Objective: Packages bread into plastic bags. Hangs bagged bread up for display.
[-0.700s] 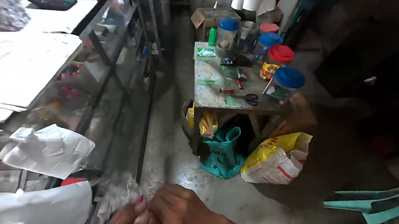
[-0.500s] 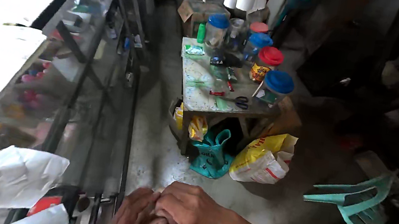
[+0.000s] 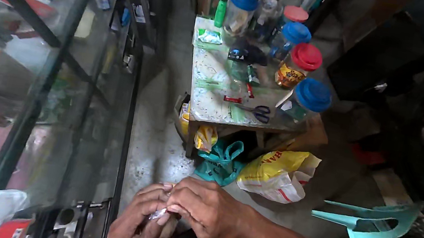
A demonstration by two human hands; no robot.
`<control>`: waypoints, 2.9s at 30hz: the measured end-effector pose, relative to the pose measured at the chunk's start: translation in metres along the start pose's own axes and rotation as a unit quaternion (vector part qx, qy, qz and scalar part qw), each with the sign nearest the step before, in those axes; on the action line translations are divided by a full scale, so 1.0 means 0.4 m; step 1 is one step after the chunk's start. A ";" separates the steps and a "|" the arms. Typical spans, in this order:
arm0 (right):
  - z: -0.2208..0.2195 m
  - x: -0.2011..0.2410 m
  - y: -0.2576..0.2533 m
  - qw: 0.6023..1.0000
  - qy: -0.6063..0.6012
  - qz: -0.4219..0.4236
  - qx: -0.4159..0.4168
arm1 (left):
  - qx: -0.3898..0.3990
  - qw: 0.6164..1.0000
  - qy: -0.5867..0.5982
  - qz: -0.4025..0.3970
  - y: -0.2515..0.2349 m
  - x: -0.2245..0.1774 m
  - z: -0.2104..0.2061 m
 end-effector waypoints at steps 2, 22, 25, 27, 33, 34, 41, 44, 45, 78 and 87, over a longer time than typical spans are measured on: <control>0.047 -0.046 0.010 1.000 -0.020 0.014 -0.007 | -0.020 1.000 -0.006 0.007 -0.040 0.010 -0.043; 0.467 -0.995 0.626 0.770 0.234 -0.522 0.283 | -0.126 0.989 -0.026 0.078 -0.349 0.089 -0.295; 0.469 -1.018 0.641 0.779 0.217 -0.508 0.298 | -0.144 0.985 -0.024 0.090 -0.357 0.099 -0.296; 0.481 -1.029 0.653 0.784 0.218 -0.499 0.299 | -0.154 0.983 -0.026 0.092 -0.359 0.104 -0.297; 0.502 -1.013 0.664 0.780 0.245 -0.492 0.299 | -0.175 0.979 -0.027 0.101 -0.345 0.121 -0.299; 0.503 -1.009 0.664 0.776 0.246 -0.496 0.302 | -0.174 0.979 -0.025 0.101 -0.344 0.125 -0.298; 0.519 -0.855 0.616 0.821 0.066 -0.533 0.195 | -0.178 0.977 -0.005 0.116 -0.344 0.159 -0.285; 0.503 -0.717 0.524 0.871 -0.069 -0.485 0.041 | -0.185 0.976 -0.001 0.115 -0.350 0.160 -0.281; 0.495 -0.671 0.487 0.884 -0.109 -0.454 0.005 | -0.183 0.977 0.000 0.114 -0.353 0.158 -0.280; 0.451 -0.413 0.187 0.984 0.017 -0.107 0.138 | -0.185 0.983 0.020 0.000 -0.388 0.044 -0.240; 0.444 -0.399 0.178 0.988 0.002 -0.075 0.134 | -0.183 0.983 0.024 0.007 -0.380 0.056 -0.245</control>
Point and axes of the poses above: each hand's wrist, its own y-axis away from the middle knuckle, its own z-axis out of the back of the hand, x = y × z, the point moved 8 cm from there along -y, towards the middle knuckle, and after that the axes turned 11 degrees about z, right-handed, at the moved point
